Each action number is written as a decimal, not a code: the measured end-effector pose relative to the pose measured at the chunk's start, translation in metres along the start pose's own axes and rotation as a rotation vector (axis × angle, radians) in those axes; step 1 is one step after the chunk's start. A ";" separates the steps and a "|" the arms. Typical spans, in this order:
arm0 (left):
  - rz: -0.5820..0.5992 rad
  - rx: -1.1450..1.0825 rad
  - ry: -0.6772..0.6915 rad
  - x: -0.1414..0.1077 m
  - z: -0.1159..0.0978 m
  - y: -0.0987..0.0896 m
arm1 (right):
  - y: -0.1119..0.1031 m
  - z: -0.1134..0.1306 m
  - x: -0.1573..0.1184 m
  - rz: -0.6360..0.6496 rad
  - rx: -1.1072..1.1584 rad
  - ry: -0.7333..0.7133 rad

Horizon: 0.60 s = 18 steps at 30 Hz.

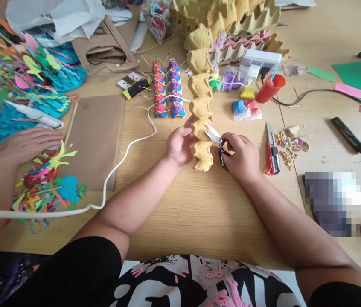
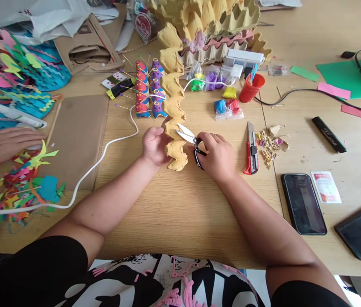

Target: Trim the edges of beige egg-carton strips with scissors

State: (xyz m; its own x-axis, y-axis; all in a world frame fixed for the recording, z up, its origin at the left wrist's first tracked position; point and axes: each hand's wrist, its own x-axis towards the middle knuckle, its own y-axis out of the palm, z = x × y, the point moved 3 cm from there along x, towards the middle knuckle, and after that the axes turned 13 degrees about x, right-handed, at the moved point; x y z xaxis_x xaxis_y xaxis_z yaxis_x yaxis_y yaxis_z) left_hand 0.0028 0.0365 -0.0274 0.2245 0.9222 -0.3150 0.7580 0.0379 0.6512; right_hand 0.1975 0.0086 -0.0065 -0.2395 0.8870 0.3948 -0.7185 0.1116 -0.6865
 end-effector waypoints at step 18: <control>0.035 0.139 0.129 -0.003 -0.001 0.007 | 0.002 -0.012 0.001 0.023 0.232 0.166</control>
State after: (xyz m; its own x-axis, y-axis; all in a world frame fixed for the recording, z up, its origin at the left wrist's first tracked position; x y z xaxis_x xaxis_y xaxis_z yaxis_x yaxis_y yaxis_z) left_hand 0.0065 0.0343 -0.0215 0.1790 0.9640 -0.1966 0.8302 -0.0407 0.5560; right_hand 0.2040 0.0148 -0.0146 -0.1611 0.9513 0.2627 -0.8491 0.0021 -0.5282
